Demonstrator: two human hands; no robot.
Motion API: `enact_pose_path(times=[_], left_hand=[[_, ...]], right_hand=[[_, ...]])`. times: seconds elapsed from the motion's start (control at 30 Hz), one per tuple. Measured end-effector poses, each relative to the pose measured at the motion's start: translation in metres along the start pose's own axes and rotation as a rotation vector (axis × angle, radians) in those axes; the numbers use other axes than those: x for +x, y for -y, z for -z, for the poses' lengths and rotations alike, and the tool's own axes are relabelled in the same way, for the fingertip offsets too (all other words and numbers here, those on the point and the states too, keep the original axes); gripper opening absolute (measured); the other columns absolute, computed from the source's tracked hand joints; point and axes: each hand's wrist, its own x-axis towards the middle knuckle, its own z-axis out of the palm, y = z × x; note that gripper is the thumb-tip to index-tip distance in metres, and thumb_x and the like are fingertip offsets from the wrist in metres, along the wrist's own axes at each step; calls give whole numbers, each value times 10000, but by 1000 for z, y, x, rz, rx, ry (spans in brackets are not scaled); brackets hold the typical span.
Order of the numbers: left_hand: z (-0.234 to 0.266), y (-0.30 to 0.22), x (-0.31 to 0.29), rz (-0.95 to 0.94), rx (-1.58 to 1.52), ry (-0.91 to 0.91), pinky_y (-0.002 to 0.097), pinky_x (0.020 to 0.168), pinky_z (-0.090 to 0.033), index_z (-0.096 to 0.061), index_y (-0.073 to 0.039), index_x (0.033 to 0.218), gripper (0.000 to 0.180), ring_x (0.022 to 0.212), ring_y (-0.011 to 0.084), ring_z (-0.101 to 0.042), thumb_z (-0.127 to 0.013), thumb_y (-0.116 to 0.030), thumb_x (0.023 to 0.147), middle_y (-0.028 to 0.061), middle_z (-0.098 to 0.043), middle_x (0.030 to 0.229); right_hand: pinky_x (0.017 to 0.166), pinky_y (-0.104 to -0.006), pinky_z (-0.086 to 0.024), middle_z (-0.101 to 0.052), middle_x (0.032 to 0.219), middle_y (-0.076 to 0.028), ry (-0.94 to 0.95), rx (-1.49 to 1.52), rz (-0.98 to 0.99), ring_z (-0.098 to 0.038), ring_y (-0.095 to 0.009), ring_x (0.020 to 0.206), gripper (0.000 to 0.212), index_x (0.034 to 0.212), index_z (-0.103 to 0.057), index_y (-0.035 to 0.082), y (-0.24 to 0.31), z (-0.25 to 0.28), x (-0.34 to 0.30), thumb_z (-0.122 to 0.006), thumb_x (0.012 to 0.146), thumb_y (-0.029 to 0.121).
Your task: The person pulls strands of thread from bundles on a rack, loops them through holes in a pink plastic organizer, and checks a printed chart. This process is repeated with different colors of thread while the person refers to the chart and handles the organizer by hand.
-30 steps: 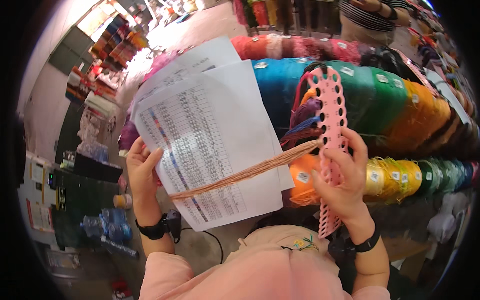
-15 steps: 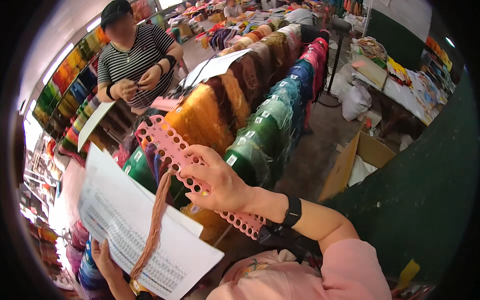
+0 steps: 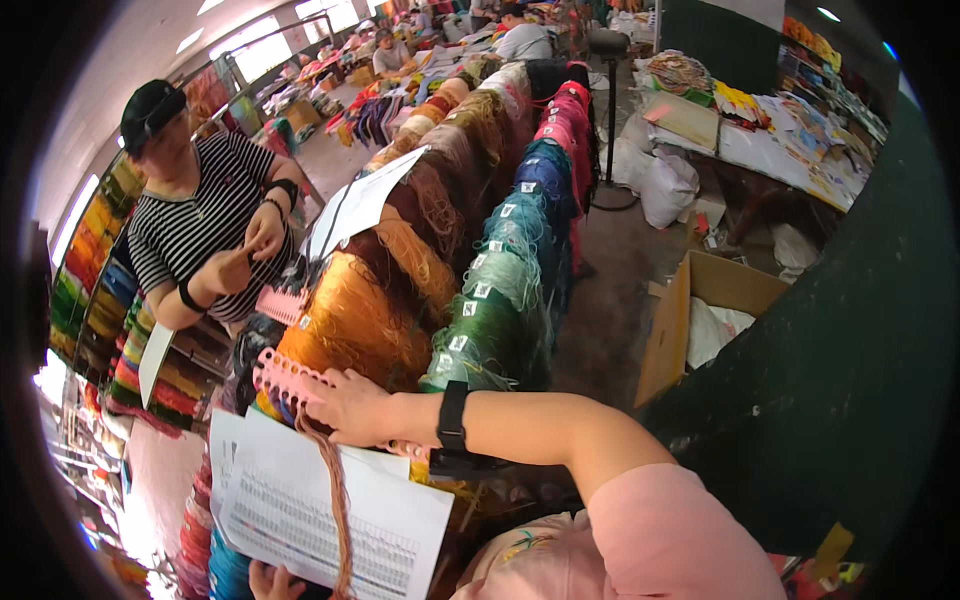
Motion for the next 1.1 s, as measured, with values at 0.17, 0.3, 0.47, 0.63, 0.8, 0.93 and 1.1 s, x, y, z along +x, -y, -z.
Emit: enact_pose_path(times=[0.17,0.3,0.47,0.63,0.8,0.93,1.1], left_hand=[[3,-3,0,39,216,66,201,470,-403,-526,42,944,234,563,110,-529,-536,-131,787,56,-571,711],[0,-39,-13,41,760,123,210,367,-323,-581,46,675,226,383,76,-420,-527,-139,794,51,-506,477],[-41,-89,-31,33,545,163,195,415,-338,-568,60,765,156,439,66,-420,-514,-83,795,43,-522,548],[-123,-139,-22,-216,676,407,231,565,-417,-541,57,855,126,632,140,-514,-523,6,742,103,-556,709],[-185,-163,9,-436,731,636,320,648,-431,-529,37,891,188,778,293,-553,-576,-4,713,174,-561,874],[-248,-196,29,-527,666,714,305,602,-436,-548,35,836,130,718,268,-563,-569,-7,715,161,-571,811],[-320,-232,67,-420,614,872,210,561,-436,-557,28,839,104,640,81,-541,-536,-42,766,38,-582,728]], right_hand=[[910,-448,-236,-319,1210,-185,-95,52,148,-272,-362,1124,342,1008,-510,94,-19,-1,0,-527,710,262],[913,-471,-217,-354,1179,-169,-202,-18,190,-292,-350,1111,273,935,-535,90,-18,-10,3,-509,709,240],[907,-485,-224,-424,1070,-156,-266,-32,244,-340,-319,1061,274,859,-535,64,-19,8,7,-552,646,235],[752,-391,-381,-507,847,-127,-143,373,293,-497,-260,846,136,648,-557,30,-67,62,-7,-530,626,162],[520,-282,-462,-581,588,-75,-391,584,-298,-580,-152,541,105,668,-603,18,-231,144,-34,-558,675,113],[455,-232,-464,-587,581,-92,-558,579,-593,-589,-143,509,116,675,-596,-30,-314,173,-22,-541,677,72],[460,-249,-466,-585,569,-92,-489,374,-674,-588,-159,487,129,706,-600,-31,-355,163,-5,-563,645,76]])
